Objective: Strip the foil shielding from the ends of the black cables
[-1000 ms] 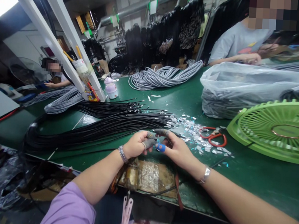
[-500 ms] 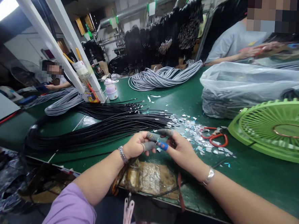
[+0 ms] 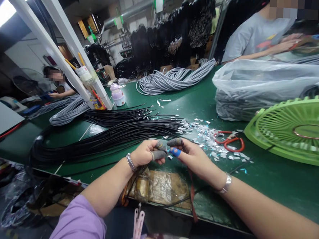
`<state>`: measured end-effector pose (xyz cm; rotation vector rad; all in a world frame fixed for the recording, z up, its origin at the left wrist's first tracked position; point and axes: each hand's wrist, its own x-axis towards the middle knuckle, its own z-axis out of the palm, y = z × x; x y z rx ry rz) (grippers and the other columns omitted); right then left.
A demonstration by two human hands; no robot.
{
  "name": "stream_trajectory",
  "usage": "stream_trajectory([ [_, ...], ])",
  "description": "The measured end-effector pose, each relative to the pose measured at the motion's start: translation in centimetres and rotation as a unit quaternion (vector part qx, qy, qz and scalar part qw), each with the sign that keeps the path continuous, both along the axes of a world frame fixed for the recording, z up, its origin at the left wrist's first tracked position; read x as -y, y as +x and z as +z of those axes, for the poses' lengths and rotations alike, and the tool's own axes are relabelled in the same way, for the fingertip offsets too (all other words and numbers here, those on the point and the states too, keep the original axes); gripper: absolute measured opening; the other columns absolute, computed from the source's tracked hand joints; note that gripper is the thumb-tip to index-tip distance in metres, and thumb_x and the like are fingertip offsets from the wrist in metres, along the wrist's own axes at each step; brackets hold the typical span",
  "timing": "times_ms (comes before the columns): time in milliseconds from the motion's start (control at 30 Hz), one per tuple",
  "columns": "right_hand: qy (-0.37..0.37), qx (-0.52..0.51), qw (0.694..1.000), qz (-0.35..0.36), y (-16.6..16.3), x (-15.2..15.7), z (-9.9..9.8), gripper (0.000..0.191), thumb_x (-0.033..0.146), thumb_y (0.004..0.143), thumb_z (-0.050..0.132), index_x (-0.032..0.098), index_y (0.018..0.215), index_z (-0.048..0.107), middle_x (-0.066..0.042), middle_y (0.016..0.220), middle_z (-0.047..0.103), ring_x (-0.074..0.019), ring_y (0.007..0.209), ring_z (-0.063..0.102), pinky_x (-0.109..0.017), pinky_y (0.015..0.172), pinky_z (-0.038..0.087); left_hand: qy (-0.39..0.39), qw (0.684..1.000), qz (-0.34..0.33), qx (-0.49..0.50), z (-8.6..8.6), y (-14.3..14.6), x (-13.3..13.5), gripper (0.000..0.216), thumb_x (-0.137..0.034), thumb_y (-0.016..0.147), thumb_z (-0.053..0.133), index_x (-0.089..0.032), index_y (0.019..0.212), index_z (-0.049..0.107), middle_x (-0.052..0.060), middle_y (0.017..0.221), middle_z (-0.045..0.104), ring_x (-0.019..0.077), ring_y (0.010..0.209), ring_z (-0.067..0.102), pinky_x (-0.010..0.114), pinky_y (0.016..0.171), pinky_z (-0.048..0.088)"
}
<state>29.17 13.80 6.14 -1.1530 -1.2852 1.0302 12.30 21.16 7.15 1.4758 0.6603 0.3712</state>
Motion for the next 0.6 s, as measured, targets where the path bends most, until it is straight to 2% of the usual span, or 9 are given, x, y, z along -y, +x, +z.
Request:
stream_trajectory([
  [133, 0.022, 0.017, 0.999, -0.018, -0.14, 0.13, -0.09, 0.028, 0.040, 0.075, 0.063, 0.019, 0.093, 0.062, -0.006, 0.084, 0.070, -0.0202, 0.077, 0.066, -0.034, 0.070, 0.054, 0.033, 0.999, -0.008, -0.008, 0.00, 0.06, -0.02, 0.048, -0.052, 0.058, 0.077, -0.012, 0.077, 0.058, 0.000, 0.056, 0.059, 0.0094, 0.047, 0.055, 0.021, 0.046, 0.044],
  [333, 0.125, 0.200, 0.969, -0.078, -0.08, 0.64, -0.20, 0.013, 0.027, 0.079, 0.055, 0.021, 0.086, 0.064, -0.002, 0.069, 0.066, -0.0179, 0.066, 0.063, -0.030, 0.061, 0.052, 0.071, 0.997, -0.016, -0.019, 0.40, 0.28, 0.33, 0.036, -0.040, 0.060, 0.077, -0.013, 0.076, 0.061, -0.002, 0.056, 0.056, 0.0087, 0.046, 0.052, 0.018, 0.040, 0.038],
  [600, 0.104, 0.123, 0.984, -0.076, -0.16, 0.18, -0.68, 0.022, 0.030, 0.079, 0.058, 0.020, 0.099, 0.059, -0.004, 0.082, 0.070, -0.0174, 0.069, 0.065, -0.030, 0.061, 0.054, 0.015, 0.999, 0.039, 0.011, 0.51, 0.28, 0.12, 0.046, -0.049, 0.054, 0.079, -0.014, 0.073, 0.054, -0.002, 0.054, 0.058, 0.0065, 0.043, 0.050, 0.017, 0.041, 0.039],
])
